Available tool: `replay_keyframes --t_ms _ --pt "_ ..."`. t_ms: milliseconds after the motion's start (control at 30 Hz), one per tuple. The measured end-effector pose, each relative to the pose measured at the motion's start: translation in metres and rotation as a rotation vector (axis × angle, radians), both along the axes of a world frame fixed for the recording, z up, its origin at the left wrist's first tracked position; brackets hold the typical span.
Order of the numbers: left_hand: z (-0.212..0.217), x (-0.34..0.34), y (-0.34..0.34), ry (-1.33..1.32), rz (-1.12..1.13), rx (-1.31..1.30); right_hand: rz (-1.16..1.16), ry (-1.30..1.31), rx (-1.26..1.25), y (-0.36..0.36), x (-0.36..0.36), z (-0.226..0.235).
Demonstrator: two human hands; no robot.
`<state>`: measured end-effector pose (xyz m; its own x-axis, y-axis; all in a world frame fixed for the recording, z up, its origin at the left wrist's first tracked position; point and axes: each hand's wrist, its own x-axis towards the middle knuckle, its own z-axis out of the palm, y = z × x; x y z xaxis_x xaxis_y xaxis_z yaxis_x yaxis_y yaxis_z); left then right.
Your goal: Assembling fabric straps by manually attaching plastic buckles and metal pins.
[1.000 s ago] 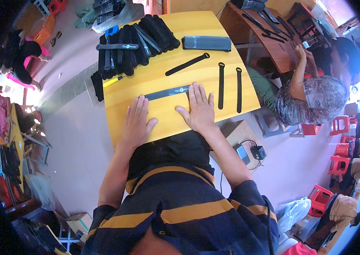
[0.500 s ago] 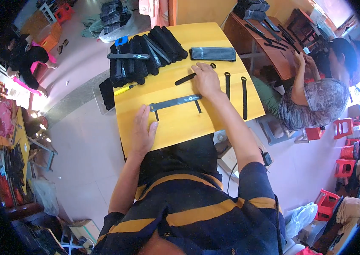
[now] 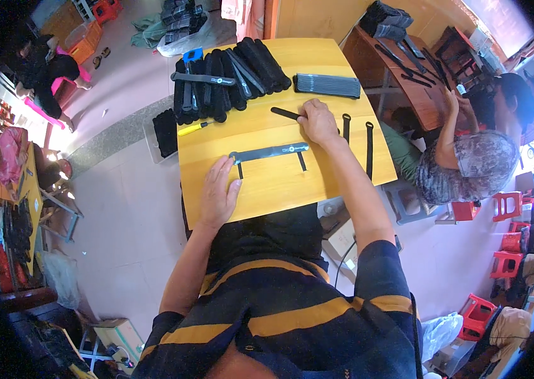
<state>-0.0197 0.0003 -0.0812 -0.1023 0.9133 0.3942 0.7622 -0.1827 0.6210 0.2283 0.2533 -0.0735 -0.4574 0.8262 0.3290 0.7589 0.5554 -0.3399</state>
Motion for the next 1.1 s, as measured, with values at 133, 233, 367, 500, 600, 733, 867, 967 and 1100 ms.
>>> replay_keyframes --t_ms 133,233,367,500,600,733,867,967,1100 --pt "0.003 -0.001 0.000 -0.013 -0.003 0.009 -0.016 -0.101 -0.063 -0.001 -0.002 0.010" --pt "0.003 0.000 -0.001 -0.024 -0.004 0.002 -0.064 -0.188 -0.090 -0.007 -0.008 0.018" --pt "0.002 -0.001 -0.003 -0.066 0.000 0.021 -0.136 -0.034 -0.078 -0.033 -0.016 0.043" --pt "0.012 0.002 -0.008 -0.064 -0.023 0.073 0.097 0.401 -0.214 -0.060 -0.006 0.055" --pt "0.045 0.021 -0.018 -0.058 -0.116 0.108 0.112 0.811 -0.526 -0.108 -0.016 0.062" --pt "0.063 0.048 -0.026 -0.022 -0.160 0.205 0.076 1.106 -0.945 -0.153 -0.028 0.076" --pt "0.057 0.050 -0.034 0.020 -0.170 0.207 0.005 1.130 -0.928 -0.175 -0.036 0.070" --pt "0.048 0.043 -0.038 -0.025 -0.186 0.276 0.025 1.005 -0.802 -0.184 -0.036 0.056" --pt "0.059 0.039 -0.046 -0.100 -0.219 0.334 0.095 0.818 -0.484 -0.186 -0.029 0.044"
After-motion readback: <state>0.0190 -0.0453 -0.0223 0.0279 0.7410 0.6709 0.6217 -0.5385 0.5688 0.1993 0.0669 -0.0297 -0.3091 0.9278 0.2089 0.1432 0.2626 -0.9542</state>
